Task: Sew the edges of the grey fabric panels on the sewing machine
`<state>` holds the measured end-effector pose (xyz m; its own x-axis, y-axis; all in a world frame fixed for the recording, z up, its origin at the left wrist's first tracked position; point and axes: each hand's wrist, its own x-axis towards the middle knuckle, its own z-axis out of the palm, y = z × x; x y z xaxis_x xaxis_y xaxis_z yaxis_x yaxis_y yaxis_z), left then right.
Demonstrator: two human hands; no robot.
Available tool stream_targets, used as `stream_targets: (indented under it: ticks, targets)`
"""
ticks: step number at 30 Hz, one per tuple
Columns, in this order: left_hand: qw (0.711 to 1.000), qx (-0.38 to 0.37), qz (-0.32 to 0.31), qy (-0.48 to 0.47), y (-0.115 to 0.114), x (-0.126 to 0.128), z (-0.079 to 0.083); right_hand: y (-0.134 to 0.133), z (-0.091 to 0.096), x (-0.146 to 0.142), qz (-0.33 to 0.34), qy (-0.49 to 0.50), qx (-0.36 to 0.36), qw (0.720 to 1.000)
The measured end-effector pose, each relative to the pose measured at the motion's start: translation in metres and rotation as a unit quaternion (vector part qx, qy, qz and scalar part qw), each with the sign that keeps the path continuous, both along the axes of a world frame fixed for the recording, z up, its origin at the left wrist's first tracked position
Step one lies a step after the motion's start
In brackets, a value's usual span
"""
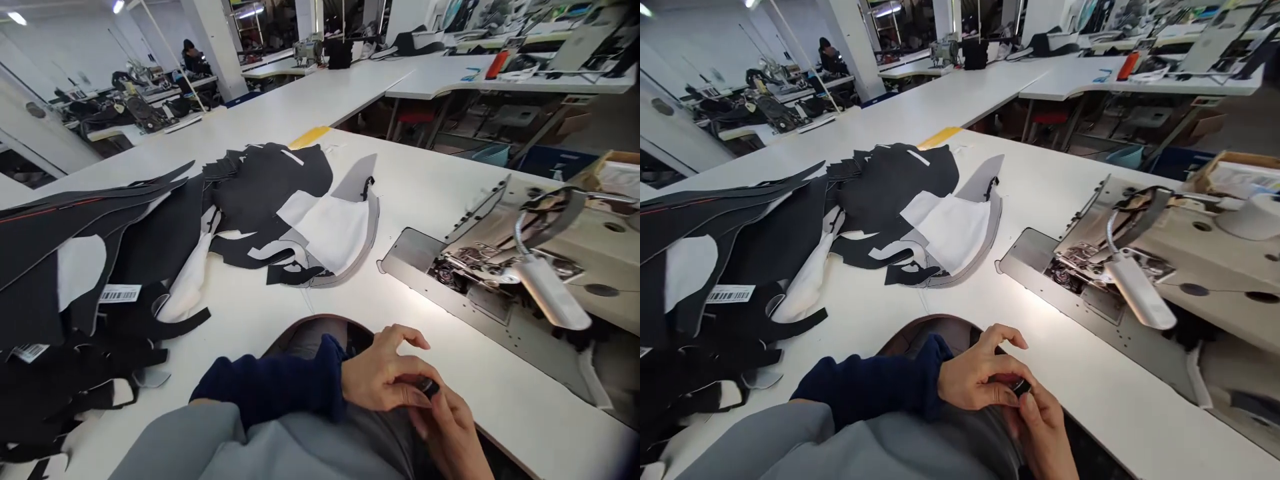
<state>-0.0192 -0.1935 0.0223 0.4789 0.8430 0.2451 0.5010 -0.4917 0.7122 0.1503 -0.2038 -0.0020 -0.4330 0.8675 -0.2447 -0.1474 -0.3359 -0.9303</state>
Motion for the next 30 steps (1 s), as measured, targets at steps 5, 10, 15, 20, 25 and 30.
stream_targets:
  ticks: [5,10,15,20,25,30]
  targets:
    - [0.984,0.069,-0.107,0.125,0.013,-0.03,0.002,0.003,-0.007,-0.009,0.051,-0.125,0.028,0.99]
    - [0.924,0.162,-0.268,0.218,0.018,-0.045,0.006,0.008,-0.013,-0.024,0.109,-0.203,0.09,0.969]
    - [0.959,0.136,-0.201,0.149,0.006,-0.045,-0.009,0.004,-0.019,-0.032,0.079,-0.222,0.142,0.962]
    - [0.983,-0.086,0.046,-0.153,0.002,-0.052,-0.019,-0.006,-0.021,-0.034,0.019,-0.246,0.217,0.945]
    - [0.923,-0.224,0.131,-0.283,0.005,-0.06,-0.023,-0.006,-0.007,-0.036,0.073,-0.243,0.367,0.895]
    - [0.926,-0.26,0.073,-0.262,-0.007,-0.06,-0.027,0.025,0.005,-0.039,0.039,-0.257,0.372,0.891]
